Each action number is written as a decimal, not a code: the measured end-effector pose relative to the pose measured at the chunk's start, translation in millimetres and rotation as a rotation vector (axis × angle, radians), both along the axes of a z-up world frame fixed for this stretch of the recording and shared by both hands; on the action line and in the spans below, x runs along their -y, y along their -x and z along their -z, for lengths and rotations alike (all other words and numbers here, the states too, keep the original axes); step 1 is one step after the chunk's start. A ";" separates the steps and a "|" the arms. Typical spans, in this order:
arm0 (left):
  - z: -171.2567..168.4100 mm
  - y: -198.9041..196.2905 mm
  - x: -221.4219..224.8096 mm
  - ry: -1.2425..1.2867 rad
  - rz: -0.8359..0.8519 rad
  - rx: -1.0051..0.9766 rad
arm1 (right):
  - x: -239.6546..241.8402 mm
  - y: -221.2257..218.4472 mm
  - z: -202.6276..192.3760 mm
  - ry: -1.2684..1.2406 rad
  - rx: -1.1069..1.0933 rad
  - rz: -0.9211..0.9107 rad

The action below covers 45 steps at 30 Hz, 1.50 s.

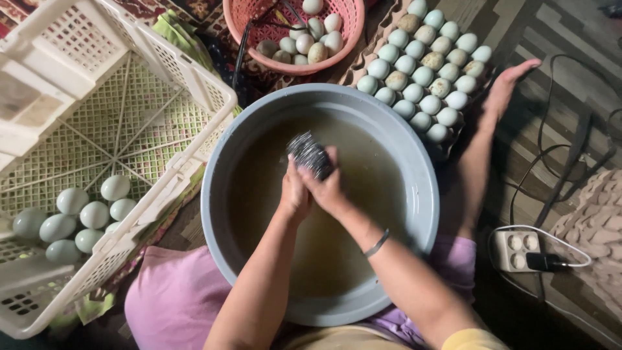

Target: The person is cleaning eggs by scrubbing them with steel wool in a basin of water.

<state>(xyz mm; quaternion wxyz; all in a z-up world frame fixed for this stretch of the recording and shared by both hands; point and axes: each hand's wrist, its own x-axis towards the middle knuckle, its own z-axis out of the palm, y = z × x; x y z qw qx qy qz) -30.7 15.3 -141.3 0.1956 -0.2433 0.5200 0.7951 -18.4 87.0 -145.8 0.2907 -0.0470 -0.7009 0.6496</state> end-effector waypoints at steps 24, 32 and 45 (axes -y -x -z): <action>15.6 3.8 8.1 0.087 0.065 -0.208 | -7.6 4.0 9.2 0.003 -0.009 0.001; -15.3 -2.8 20.9 0.258 0.354 -0.467 | -62.4 20.2 57.1 -0.331 0.011 0.152; 29.0 -12.5 27.8 0.915 0.754 -0.510 | -50.5 1.4 -29.7 -0.453 1.288 -0.122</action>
